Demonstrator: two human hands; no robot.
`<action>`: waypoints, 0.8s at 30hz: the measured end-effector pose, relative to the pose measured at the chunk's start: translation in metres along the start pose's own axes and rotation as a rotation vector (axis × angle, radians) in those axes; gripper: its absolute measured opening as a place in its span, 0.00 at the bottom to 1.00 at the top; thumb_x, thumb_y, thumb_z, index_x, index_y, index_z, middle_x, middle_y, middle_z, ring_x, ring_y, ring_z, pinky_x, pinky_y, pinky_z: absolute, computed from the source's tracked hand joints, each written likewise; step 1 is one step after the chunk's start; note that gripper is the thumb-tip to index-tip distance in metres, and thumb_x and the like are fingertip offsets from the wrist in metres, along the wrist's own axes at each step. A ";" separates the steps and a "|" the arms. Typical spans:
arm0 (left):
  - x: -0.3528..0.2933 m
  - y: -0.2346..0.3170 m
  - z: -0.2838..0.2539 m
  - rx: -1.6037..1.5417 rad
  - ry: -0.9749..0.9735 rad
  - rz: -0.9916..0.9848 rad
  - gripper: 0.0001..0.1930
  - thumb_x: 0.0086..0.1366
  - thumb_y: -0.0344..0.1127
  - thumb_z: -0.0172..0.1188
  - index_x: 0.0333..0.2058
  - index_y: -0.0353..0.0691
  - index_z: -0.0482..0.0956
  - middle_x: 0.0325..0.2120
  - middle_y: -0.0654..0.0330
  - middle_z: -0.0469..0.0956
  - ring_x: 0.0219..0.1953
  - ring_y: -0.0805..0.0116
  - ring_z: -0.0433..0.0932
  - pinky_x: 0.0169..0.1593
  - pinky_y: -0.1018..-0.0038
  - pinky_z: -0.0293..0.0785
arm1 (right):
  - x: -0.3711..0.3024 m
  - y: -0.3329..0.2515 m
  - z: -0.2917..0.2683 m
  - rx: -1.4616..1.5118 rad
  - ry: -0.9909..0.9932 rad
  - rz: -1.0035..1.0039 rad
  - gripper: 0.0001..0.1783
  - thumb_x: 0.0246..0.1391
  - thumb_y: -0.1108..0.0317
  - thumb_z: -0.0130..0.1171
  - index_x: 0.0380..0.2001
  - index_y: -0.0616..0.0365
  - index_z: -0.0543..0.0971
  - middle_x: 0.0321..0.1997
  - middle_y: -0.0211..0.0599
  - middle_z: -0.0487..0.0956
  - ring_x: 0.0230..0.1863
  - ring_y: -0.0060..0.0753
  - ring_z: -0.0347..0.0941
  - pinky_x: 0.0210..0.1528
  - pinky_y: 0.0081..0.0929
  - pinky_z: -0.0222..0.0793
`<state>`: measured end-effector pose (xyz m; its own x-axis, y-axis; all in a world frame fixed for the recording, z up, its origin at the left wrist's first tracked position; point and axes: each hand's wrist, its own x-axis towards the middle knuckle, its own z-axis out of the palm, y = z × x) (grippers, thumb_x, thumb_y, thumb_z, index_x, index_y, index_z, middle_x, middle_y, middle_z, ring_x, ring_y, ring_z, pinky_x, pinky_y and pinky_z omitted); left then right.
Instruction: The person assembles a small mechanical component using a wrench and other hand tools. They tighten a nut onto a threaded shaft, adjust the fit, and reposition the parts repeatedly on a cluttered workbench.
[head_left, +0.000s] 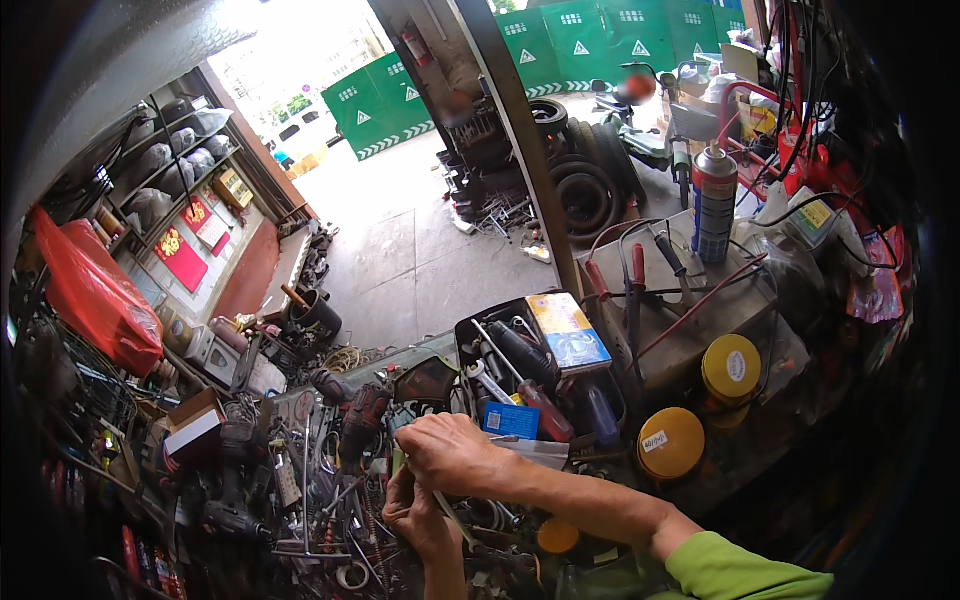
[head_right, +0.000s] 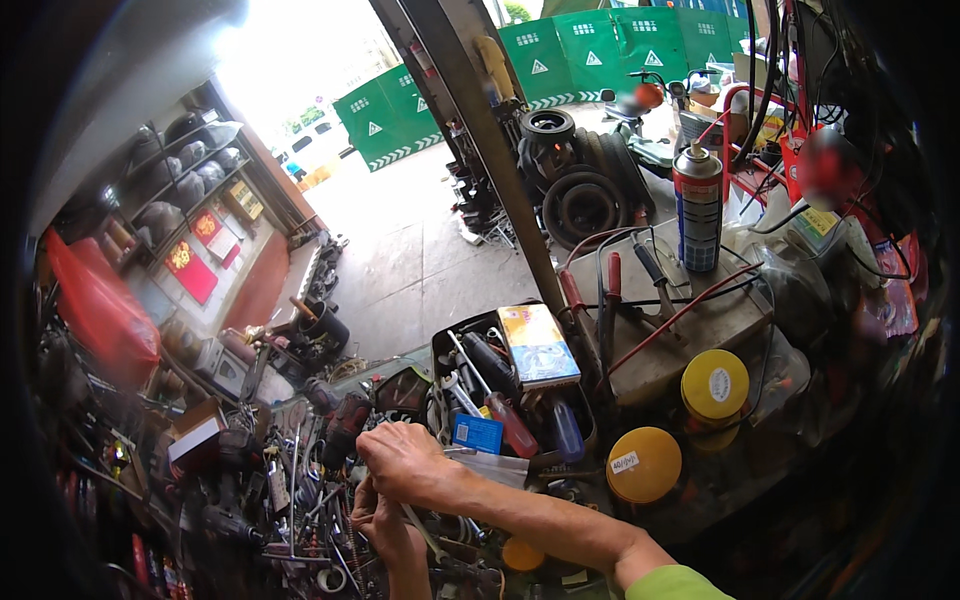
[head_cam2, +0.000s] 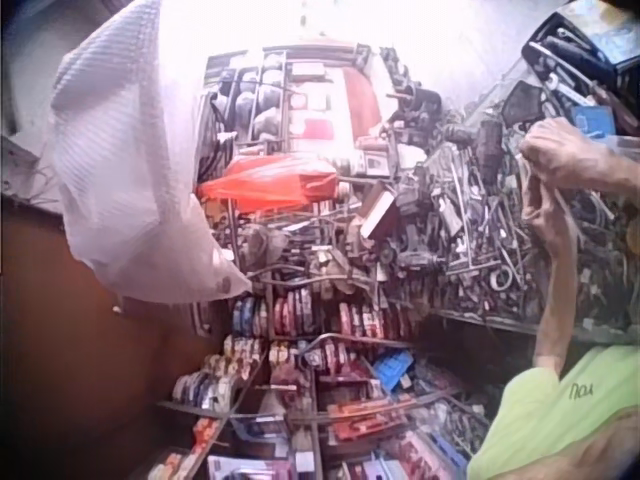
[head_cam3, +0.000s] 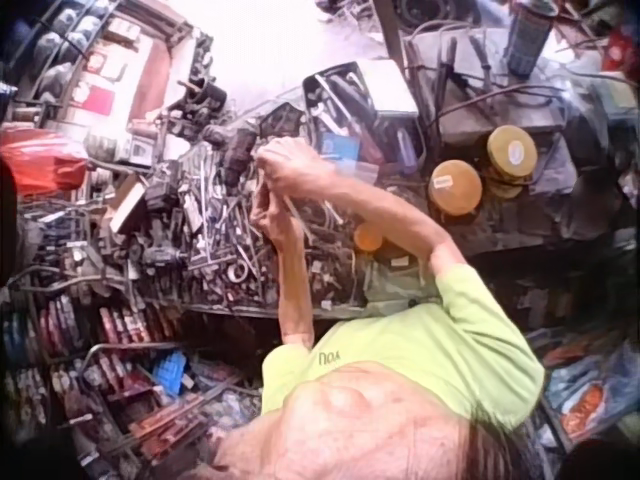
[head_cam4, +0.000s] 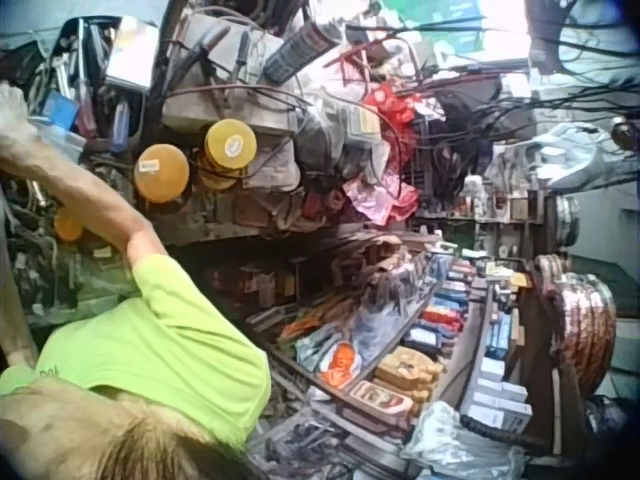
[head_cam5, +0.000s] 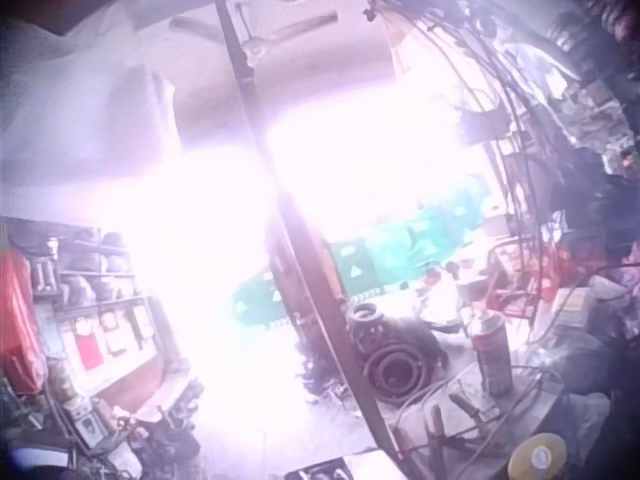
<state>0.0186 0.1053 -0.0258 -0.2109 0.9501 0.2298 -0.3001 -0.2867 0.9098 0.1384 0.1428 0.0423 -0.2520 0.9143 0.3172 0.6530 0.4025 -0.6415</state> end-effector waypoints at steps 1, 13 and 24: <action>-0.002 0.000 -0.001 -0.026 0.002 0.007 0.08 0.62 0.23 0.60 0.39 0.26 0.78 0.36 0.57 0.80 0.38 0.72 0.77 0.46 0.76 0.72 | -0.003 -0.002 -0.003 0.039 -0.015 0.006 0.11 0.39 0.69 0.60 0.30 0.59 0.76 0.31 0.46 0.78 0.38 0.52 0.76 0.37 0.44 0.72; 0.007 0.083 0.067 0.063 0.026 0.331 0.05 0.58 0.19 0.59 0.34 0.30 0.74 0.29 0.60 0.76 0.32 0.74 0.75 0.41 0.77 0.72 | -0.029 -0.039 -0.062 0.207 0.427 -0.182 0.14 0.53 0.62 0.58 0.31 0.63 0.70 0.29 0.49 0.74 0.30 0.55 0.75 0.32 0.43 0.71; 0.013 0.079 0.066 0.076 0.013 0.403 0.08 0.56 0.20 0.61 0.35 0.31 0.73 0.29 0.63 0.74 0.33 0.76 0.72 0.42 0.77 0.71 | -0.036 -0.048 -0.068 0.111 0.343 -0.148 0.14 0.52 0.65 0.59 0.36 0.63 0.70 0.32 0.47 0.73 0.30 0.51 0.75 0.27 0.41 0.71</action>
<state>0.0531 0.1031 0.0718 -0.3092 0.7618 0.5693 -0.1213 -0.6253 0.7709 0.1647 0.0874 0.1095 -0.0721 0.7852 0.6151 0.5419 0.5486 -0.6368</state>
